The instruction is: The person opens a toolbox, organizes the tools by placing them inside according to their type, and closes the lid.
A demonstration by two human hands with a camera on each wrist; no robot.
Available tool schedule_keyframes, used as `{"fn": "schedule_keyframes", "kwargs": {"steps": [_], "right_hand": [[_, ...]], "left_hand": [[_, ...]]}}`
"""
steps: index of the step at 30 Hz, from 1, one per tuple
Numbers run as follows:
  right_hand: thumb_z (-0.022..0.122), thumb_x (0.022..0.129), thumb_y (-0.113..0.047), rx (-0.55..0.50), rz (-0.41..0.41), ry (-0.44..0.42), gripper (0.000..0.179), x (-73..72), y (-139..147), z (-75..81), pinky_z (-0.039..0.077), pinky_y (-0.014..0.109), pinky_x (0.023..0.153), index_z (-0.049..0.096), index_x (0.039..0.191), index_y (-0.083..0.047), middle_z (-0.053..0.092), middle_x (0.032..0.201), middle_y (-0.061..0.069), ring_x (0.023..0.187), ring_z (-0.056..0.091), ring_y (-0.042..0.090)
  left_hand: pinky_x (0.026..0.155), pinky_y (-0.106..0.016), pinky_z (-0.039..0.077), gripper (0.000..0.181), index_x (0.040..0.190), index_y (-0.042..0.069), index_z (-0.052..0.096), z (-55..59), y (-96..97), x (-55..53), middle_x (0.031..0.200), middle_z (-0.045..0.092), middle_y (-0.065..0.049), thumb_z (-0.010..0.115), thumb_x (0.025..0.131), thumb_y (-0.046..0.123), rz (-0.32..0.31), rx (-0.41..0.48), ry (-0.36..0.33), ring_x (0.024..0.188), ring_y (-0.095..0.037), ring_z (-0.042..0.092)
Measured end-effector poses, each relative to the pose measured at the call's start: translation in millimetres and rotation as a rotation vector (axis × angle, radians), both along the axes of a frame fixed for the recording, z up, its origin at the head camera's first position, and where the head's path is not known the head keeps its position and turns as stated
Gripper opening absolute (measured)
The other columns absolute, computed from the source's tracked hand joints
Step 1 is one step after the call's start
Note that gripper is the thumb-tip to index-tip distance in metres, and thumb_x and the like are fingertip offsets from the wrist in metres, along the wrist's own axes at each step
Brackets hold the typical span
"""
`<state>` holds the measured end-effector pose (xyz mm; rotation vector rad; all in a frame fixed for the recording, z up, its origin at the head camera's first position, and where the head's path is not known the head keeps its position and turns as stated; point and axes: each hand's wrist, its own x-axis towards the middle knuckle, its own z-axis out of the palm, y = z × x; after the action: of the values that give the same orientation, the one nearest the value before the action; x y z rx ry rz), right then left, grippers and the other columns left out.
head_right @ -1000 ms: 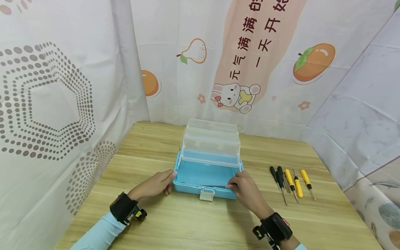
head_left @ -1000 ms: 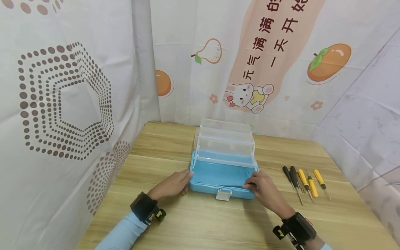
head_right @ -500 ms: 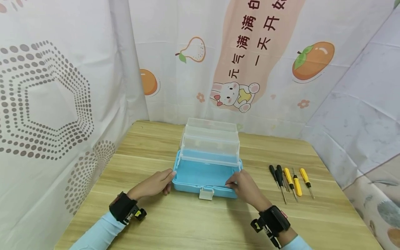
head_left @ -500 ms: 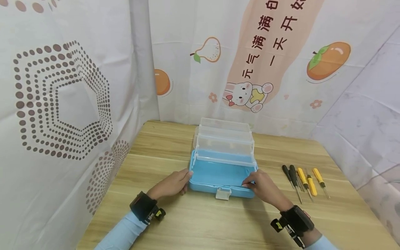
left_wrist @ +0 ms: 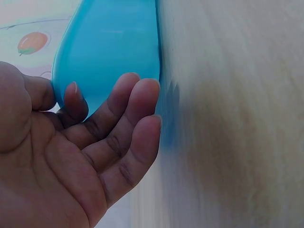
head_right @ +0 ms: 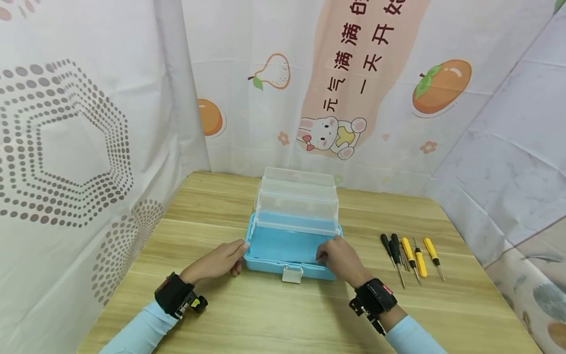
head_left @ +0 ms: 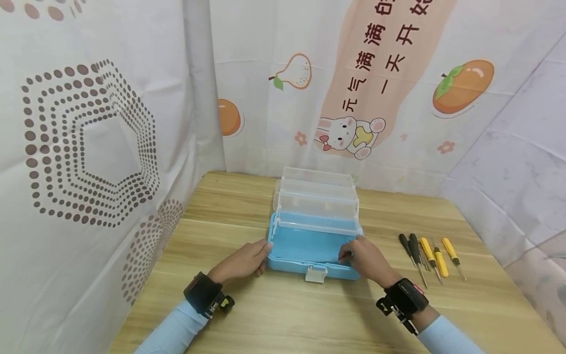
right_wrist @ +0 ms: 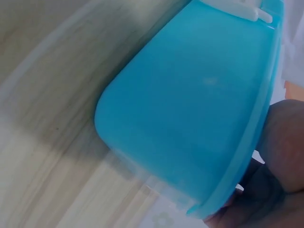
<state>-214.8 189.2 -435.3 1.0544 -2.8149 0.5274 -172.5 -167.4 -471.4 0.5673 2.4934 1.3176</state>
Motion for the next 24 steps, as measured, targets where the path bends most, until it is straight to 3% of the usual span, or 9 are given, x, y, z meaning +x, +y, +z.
{"fn": "schedule_keyframes", "kwargs": {"steps": [12,17,24], "right_hand": [[0.088,0.078,-0.006,0.121,-0.113,0.120,0.021,-9.6,-5.6,-7.0,0.046,0.028,0.048,0.072,0.071,-0.018,0.068,0.070,-0.005,0.059,0.057,0.007],[0.091,0.075,-0.012,0.188,-0.094,0.134,0.018,-14.9,-7.8,-7.8,0.042,0.028,0.044,0.074,0.072,-0.018,0.068,0.070,-0.005,0.057,0.051,0.007],[0.087,0.081,-0.009,0.235,-0.031,0.108,0.015,-15.7,-8.9,-3.1,0.042,0.027,0.046,0.076,0.075,-0.017,0.067,0.069,-0.007,0.057,0.047,0.004]], "left_hand": [[0.060,-0.030,0.050,0.043,0.099,0.009,0.056,0.9,1.0,0.6,0.074,0.064,-0.004,0.030,0.115,0.039,-0.009,-0.002,0.003,0.065,-0.023,0.064],[0.061,-0.030,0.050,0.042,0.099,0.010,0.056,1.6,1.0,-0.5,0.074,0.064,-0.005,0.030,0.115,0.038,-0.002,-0.011,0.010,0.065,-0.021,0.064],[0.060,-0.030,0.048,0.043,0.098,0.009,0.055,1.3,0.6,-1.2,0.073,0.064,-0.006,0.030,0.115,0.039,-0.005,-0.009,0.014,0.064,-0.021,0.063]]}}
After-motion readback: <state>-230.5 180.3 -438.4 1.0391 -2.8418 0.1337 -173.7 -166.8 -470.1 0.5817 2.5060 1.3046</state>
